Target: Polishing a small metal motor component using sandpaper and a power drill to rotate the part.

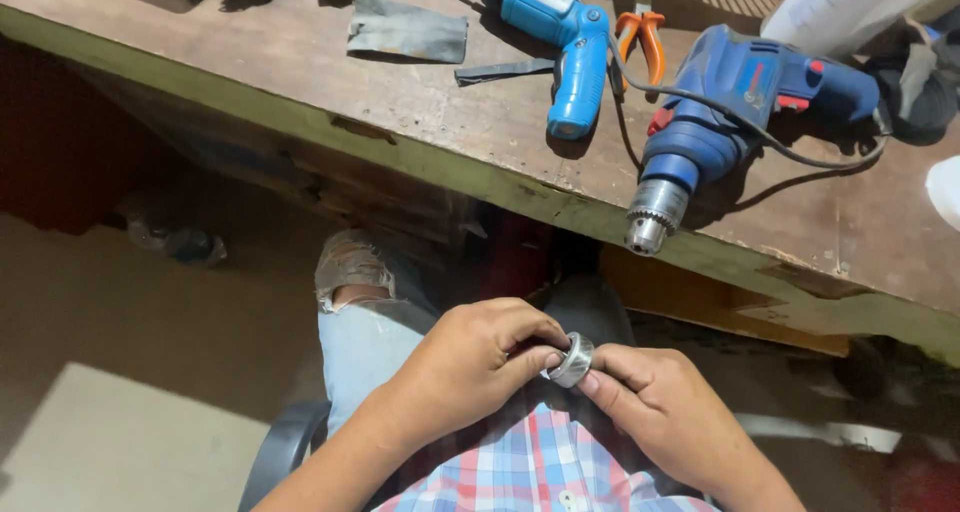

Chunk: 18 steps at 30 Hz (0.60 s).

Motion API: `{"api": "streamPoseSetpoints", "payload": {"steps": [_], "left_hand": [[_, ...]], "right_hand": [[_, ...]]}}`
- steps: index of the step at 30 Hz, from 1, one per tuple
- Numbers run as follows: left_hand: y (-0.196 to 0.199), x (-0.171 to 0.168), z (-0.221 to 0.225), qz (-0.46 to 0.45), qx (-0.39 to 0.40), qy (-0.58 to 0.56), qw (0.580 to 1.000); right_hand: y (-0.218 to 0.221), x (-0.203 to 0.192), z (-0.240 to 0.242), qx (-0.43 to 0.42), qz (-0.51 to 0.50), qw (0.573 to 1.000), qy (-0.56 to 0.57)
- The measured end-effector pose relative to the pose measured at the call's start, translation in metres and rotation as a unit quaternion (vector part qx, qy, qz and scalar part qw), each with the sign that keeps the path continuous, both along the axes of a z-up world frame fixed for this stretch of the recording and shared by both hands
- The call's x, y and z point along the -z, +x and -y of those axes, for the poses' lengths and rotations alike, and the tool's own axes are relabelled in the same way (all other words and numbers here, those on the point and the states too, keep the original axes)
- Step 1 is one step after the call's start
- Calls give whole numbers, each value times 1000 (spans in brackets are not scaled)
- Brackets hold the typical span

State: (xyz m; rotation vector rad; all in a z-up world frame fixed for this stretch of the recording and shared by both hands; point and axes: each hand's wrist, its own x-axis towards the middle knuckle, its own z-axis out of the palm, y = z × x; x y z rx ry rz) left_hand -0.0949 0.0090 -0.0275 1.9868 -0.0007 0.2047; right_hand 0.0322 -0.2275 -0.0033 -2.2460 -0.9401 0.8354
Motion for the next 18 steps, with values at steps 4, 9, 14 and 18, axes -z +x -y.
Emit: {"api": "streamPoseSetpoints", "payload": {"steps": [4, 9, 14, 18], "left_hand": [[1, -2, -8, -66, -88, -35, 993], [0, -4, -1, -27, -42, -26, 998], [5, -3, 1, -30, -2, -2, 1000], [8, -13, -6, -38, -78, -62, 994]], "right_hand": [[8, 4, 6, -3, -2, 999, -34], [12, 3, 6, -9, -19, 999, -44], [17, 4, 9, -16, -19, 999, -21], [24, 0, 17, 1, -36, 999, 13]]}}
